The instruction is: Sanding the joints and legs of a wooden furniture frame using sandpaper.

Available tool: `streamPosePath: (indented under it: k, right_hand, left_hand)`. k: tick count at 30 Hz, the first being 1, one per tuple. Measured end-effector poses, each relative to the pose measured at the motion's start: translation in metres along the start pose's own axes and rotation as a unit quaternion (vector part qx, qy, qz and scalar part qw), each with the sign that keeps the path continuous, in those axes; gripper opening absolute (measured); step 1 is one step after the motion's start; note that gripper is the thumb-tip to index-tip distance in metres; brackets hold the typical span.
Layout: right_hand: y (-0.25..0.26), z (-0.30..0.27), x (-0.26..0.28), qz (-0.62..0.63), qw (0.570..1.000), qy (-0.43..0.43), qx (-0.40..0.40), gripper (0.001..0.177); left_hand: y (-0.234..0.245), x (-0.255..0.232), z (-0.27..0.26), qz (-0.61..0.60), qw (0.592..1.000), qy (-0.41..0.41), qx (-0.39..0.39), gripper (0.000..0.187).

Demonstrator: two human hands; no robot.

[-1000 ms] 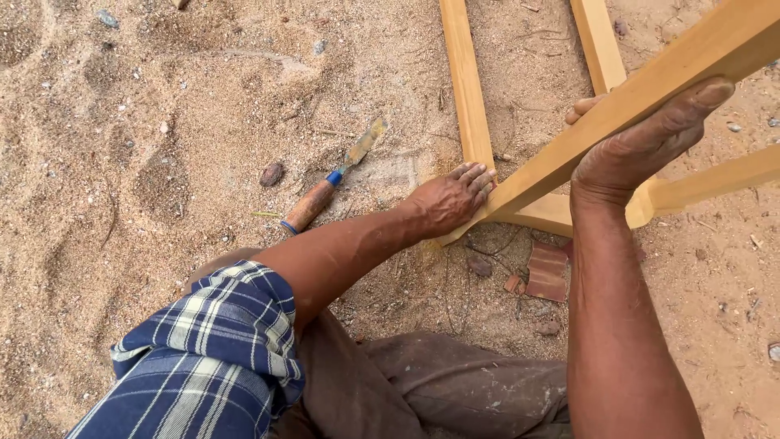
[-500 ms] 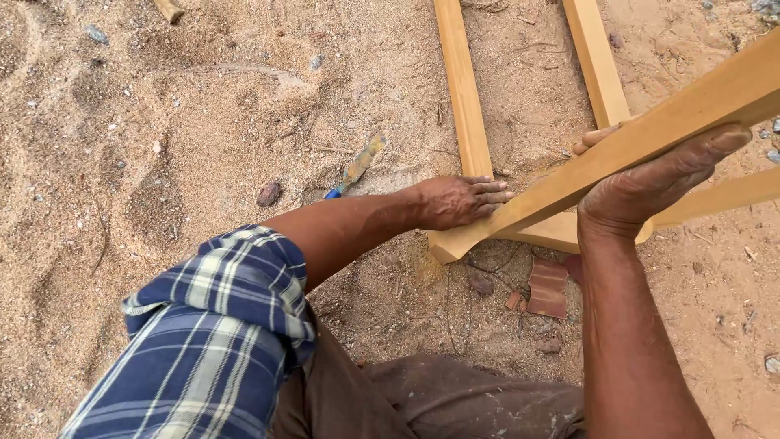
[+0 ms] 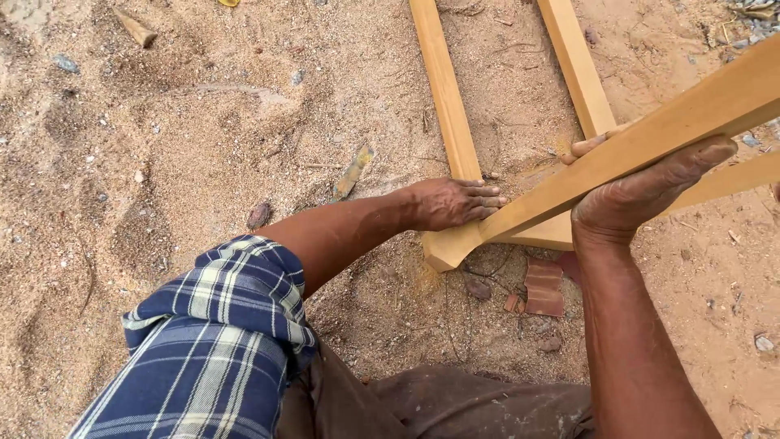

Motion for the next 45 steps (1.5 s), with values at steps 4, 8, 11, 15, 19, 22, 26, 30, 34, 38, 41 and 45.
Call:
streamPosePath:
  k: [4, 8, 11, 15, 19, 22, 26, 30, 34, 38, 41, 45]
  right_hand:
    - [-0.005, -0.002, -0.002, 0.029, 0.999, -0.031, 0.021, 0.086]
    - [-0.008, 0.002, 0.005, -0.035, 0.999, 0.009, 0.014, 0.086]
    - [-0.008, 0.0, 0.008, -0.023, 1.0, 0.013, 0.011, 0.087]
    - [-0.011, -0.001, 0.02, -0.033, 0.999, 0.032, 0.01, 0.088]
    - [-0.005, 0.003, 0.002, -0.055, 0.998, 0.04, 0.015, 0.087]
    - [-0.001, 0.003, -0.003, -0.068, 0.997, 0.03, 0.012, 0.083]
    - [-0.006, 0.001, 0.006, -0.015, 0.999, 0.011, 0.026, 0.08]
    - [-0.016, 0.002, 0.026, -0.037, 0.996, 0.071, 0.024, 0.085]
    - [-0.007, 0.002, 0.006, -0.002, 1.0, 0.01, 0.024, 0.085]
    - [-0.008, 0.0, 0.016, -0.011, 1.0, 0.021, 0.017, 0.084]
    - [-0.01, 0.003, 0.014, -0.023, 0.999, 0.025, 0.021, 0.084]
    - [-0.009, 0.002, 0.013, -0.035, 0.999, 0.026, 0.014, 0.086]
  left_hand:
    - [0.003, -0.022, -0.026, 0.036, 0.999, 0.001, -0.003, 0.063]
    - [0.001, -0.019, -0.024, 0.026, 0.999, 0.039, -0.013, 0.059]
    - [0.001, -0.012, -0.007, 0.022, 0.998, 0.052, 0.023, 0.058]
    - [-0.017, -0.016, -0.019, -0.018, 0.998, 0.066, -0.013, 0.058]
    - [0.013, -0.039, -0.037, 0.027, 0.996, 0.076, 0.043, 0.067]
    - [0.01, -0.027, -0.02, 0.062, 0.992, 0.074, 0.078, 0.068]
    - [0.006, -0.031, -0.02, 0.044, 0.995, 0.058, 0.066, 0.057]
    - [0.001, -0.038, -0.036, 0.049, 0.997, 0.048, 0.023, 0.064]
    - [0.011, -0.024, -0.016, 0.065, 0.994, 0.055, 0.073, 0.056]
    - [0.001, -0.022, -0.022, 0.032, 0.997, 0.049, 0.052, 0.062]
    - [0.001, -0.035, -0.044, 0.019, 0.998, 0.041, 0.038, 0.067]
    - [0.016, -0.035, -0.037, 0.064, 0.992, 0.056, 0.094, 0.077]
Point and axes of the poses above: each hand's wrist, its own z-axis towards the middle knuckle, its own y-axis out of the back of the hand, x = y × z, the point moved 7 cm from there along z, towards the middle knuckle, and after that the axes turned 14 degrees about -y, right-handed, at the moved point
